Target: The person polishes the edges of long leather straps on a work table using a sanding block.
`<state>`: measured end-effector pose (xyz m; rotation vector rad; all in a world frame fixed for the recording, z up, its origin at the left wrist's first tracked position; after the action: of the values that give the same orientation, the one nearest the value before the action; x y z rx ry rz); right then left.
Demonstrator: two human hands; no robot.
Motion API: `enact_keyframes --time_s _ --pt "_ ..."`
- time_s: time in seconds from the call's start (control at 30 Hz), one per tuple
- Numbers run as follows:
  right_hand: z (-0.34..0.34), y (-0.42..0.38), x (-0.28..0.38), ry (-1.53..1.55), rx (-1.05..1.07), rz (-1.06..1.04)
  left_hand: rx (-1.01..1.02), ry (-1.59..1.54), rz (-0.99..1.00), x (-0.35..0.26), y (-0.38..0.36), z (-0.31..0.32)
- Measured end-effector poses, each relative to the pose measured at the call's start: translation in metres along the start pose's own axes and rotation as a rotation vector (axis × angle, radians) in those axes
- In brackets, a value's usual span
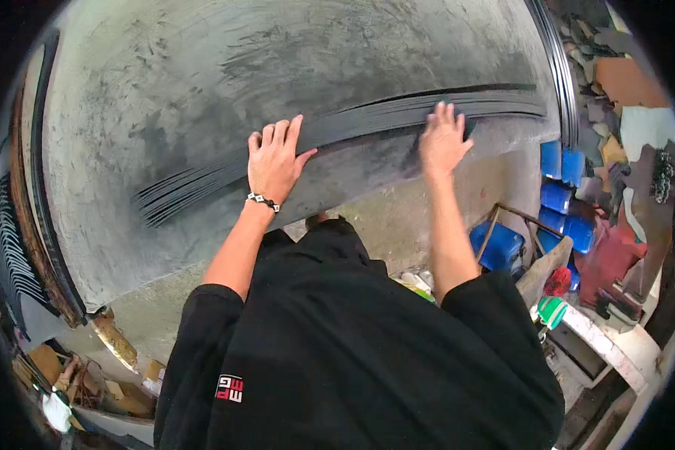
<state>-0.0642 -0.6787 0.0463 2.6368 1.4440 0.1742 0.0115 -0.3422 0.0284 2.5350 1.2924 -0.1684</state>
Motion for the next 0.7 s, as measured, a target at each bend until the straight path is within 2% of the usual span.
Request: enact_keyframes --time_s 0.07,0.1,0.17,0.23,0.33,0.37,0.4,0.43,0.5,0.53,0.67,0.7 --pt "-0.004 -0.048 0.082 0.074 0.050 -0.206 -0.046 -0.035 -0.004 0.001 0.002 0.000" --pt "-0.013 -0.081 0.128 0.079 0.054 -0.400 -0.053 -0.029 -0.008 0.002 0.002 0.004" --pt "-0.019 -0.127 0.168 0.150 0.100 -0.592 -0.057 -0.020 0.002 0.005 0.000 0.012" --pt "-0.041 -0.085 0.139 0.115 0.185 -0.562 -0.012 -0.059 -0.011 0.002 0.005 0.001" --pt "-0.014 0.015 -0.012 -0.142 0.005 -0.146 -0.034 -0.039 -0.024 0.002 0.003 0.004" --pt "0.005 0.026 -0.034 -0.173 -0.038 -0.045 -0.047 -0.066 -0.038 0.003 0.004 0.002" --pt "0.001 0.022 -0.009 -0.161 -0.039 -0.026 -0.056 -0.093 -0.053 0.002 0.004 0.000" --pt "0.008 0.004 0.027 -0.113 -0.010 -0.112 -0.061 -0.122 -0.065 0.000 0.003 -0.002" --pt "-0.031 -0.054 0.156 0.017 0.074 -0.370 -0.061 -0.112 -0.080 0.002 0.004 0.004" --pt "-0.041 -0.080 0.192 0.078 0.122 -0.436 -0.079 -0.090 -0.078 0.006 0.001 0.018" --pt "-0.029 -0.056 0.136 -0.002 0.012 -0.537 -0.086 -0.184 -0.066 0.006 0.005 0.008" --pt "-0.029 -0.029 0.099 -0.082 -0.040 -0.429 -0.067 -0.216 -0.076 0.004 0.003 0.002"
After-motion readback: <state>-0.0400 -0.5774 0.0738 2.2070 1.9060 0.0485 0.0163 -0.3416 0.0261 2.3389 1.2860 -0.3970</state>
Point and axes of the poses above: each hand's wrist, its own y-axis towards the middle knuckle, its own z-axis out of the palm, x = y × z, the point moved 1 cm from there along y, towards the middle knuckle, and after that the axes turned 4 degrees about y, right-handed, at the moved point
